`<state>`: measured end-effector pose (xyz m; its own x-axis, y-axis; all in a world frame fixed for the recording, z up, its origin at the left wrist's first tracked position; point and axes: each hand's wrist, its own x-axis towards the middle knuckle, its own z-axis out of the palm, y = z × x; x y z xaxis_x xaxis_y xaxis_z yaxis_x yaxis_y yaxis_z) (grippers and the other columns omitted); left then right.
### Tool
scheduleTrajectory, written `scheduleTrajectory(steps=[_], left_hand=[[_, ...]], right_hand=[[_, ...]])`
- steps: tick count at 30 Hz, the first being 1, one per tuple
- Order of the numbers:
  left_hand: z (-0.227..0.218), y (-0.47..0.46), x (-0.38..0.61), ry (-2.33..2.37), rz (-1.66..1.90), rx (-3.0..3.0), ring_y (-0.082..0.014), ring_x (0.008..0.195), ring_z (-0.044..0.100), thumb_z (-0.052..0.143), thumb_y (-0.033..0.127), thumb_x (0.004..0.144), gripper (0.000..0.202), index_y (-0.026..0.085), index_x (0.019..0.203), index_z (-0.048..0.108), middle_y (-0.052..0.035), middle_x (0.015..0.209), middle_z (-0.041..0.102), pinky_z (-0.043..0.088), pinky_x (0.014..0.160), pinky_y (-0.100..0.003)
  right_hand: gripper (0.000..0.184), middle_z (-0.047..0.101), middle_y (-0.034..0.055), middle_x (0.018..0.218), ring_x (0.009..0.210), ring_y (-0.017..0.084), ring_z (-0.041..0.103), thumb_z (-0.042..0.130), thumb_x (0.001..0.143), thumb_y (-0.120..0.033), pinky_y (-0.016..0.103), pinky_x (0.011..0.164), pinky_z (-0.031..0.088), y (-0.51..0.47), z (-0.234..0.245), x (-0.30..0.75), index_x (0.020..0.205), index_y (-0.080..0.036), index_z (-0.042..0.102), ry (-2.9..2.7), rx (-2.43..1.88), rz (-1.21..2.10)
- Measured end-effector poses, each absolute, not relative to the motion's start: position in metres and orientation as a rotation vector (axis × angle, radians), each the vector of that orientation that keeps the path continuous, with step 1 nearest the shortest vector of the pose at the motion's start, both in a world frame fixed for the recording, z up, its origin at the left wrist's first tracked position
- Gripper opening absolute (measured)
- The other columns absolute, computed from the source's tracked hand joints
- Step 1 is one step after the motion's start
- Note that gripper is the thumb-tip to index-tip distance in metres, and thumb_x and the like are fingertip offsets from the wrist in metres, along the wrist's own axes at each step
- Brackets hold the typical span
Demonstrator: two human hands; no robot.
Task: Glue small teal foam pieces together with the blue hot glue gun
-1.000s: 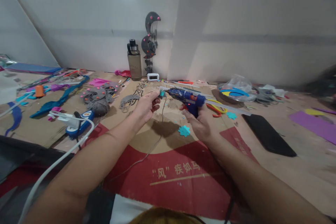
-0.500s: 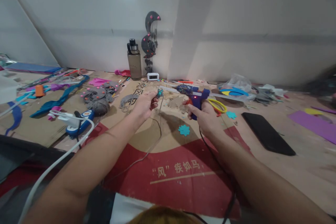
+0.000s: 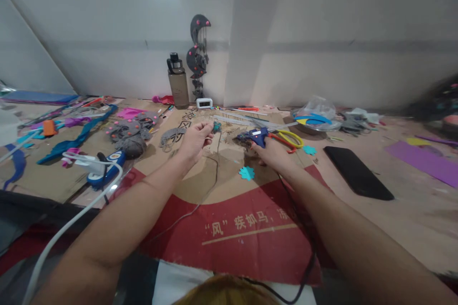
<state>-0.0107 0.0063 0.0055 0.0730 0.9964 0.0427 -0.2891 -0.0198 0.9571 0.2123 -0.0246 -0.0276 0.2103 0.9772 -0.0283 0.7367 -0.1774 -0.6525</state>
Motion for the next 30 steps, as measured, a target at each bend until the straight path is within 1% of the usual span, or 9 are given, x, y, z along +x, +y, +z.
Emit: scheduleTrajectory(steps=[3, 8, 10, 13, 17, 19, 22, 25, 30], left_hand=[[0.005, 0.005, -0.01, 0.938, 1.319, 1.129, -0.004, 0.047, 0.042, 0.074, 0.033, 0.064, 0.025, 0.016, 0.067, 0.055, 0.0052, 0.056, 0.048, 0.031, 0.045, -0.017], [0.003, 0.004, -0.01, 0.981, 1.338, 1.328, -0.0049, 0.049, 0.042, 0.07, 0.034, 0.069, 0.021, 0.016, 0.072, 0.059, 0.0042, 0.057, 0.051, 0.03, 0.047, -0.019], [0.003, 0.003, -0.01, 0.995, 1.334, 1.372, -0.0056, 0.05, 0.043, 0.07, 0.035, 0.07, 0.021, 0.015, 0.075, 0.062, 0.0032, 0.058, 0.053, 0.03, 0.047, -0.02], [0.003, -0.001, -0.007, 0.988, 1.337, 1.397, -0.0066, 0.052, 0.045, 0.07, 0.035, 0.07, 0.021, 0.016, 0.078, 0.065, 0.002, 0.06, 0.055, 0.031, 0.047, -0.02], [0.008, -0.009, -0.004, 0.993, 1.363, 1.476, -0.0068, 0.051, 0.043, 0.069, 0.033, 0.071, 0.018, 0.016, 0.076, 0.066, 0.0023, 0.06, 0.056, 0.032, 0.048, -0.021], [0.01, -0.013, -0.003, 1.01, 1.389, 1.534, -0.0069, 0.051, 0.043, 0.068, 0.033, 0.072, 0.016, 0.017, 0.075, 0.066, 0.0026, 0.06, 0.056, 0.033, 0.049, -0.021], [0.014, -0.016, -0.004, 1.056, 1.419, 1.571, -0.0071, 0.052, 0.045, 0.068, 0.031, 0.072, 0.015, 0.017, 0.074, 0.066, 0.0016, 0.062, 0.058, 0.035, 0.051, -0.021], [0.014, -0.016, -0.004, 1.062, 1.417, 1.552, -0.0069, 0.051, 0.046, 0.067, 0.031, 0.072, 0.014, 0.017, 0.075, 0.065, 0.0018, 0.061, 0.058, 0.035, 0.05, -0.02], [0.009, -0.011, -0.003, 0.992, 1.381, 1.446, -0.0064, 0.047, 0.046, 0.066, 0.03, 0.075, 0.015, 0.017, 0.075, 0.06, 0.0022, 0.058, 0.056, 0.035, 0.046, -0.02]], right_hand=[[0.039, 0.062, 0.026, 0.104, 0.094, 0.032, 0.063, 0.048, 0.089, -0.042, 0.041, 0.077, 0.048, -0.035, -0.014, 0.212, 0.095, -0.007, 0.063, -1.9, -2.088, 0.012], [0.035, 0.063, 0.0245, 0.098, 0.102, 0.037, 0.057, 0.051, 0.085, -0.042, 0.05, 0.084, 0.044, -0.046, 0.004, 0.212, 0.082, -0.011, 0.068, -1.854, -2.02, -0.284], [0.027, 0.063, 0.0216, 0.101, 0.103, 0.035, 0.056, 0.054, 0.083, -0.037, 0.051, 0.087, 0.043, -0.045, 0.007, 0.21, 0.086, -0.014, 0.066, -1.765, -1.835, -0.207], [0.021, 0.064, 0.0142, 0.103, 0.094, 0.025, 0.06, 0.053, 0.083, -0.033, 0.043, 0.086, 0.047, -0.044, 0.009, 0.196, 0.096, -0.017, 0.059, -1.628, -1.44, 0.272], [0.038, 0.062, 0.0093, 0.113, 0.104, 0.018, 0.059, 0.061, 0.077, -0.032, 0.034, 0.088, 0.048, -0.041, 0.011, 0.162, 0.11, -0.022, 0.045, -1.42, -1.042, 0.814], [0.043, 0.063, 0.0048, 0.099, 0.095, 0.015, 0.062, 0.063, 0.076, -0.031, 0.032, 0.085, 0.048, -0.038, 0.012, 0.147, 0.112, -0.022, 0.041, -1.375, -0.982, 0.996], [0.042, 0.058, -0.0034, 0.078, 0.073, 0.012, 0.062, 0.061, 0.077, -0.029, 0.028, 0.073, 0.05, -0.03, 0.01, 0.132, 0.112, -0.022, 0.04, -1.319, -1.041, 1.072], [0.032, 0.049, -0.0073, 0.068, 0.053, 0.01, 0.051, 0.057, 0.079, -0.031, 0.025, 0.054, 0.046, -0.025, 0.006, 0.128, 0.107, -0.022, 0.042, -1.27, -1.139, 1.059], [0.021, 0.04, -0.0081, 0.061, 0.05, 0.009, 0.038, 0.055, 0.081, -0.036, 0.021, 0.045, 0.032, -0.027, 0.003, 0.133, 0.096, -0.022, 0.05, -1.301, -1.18, 0.893]])
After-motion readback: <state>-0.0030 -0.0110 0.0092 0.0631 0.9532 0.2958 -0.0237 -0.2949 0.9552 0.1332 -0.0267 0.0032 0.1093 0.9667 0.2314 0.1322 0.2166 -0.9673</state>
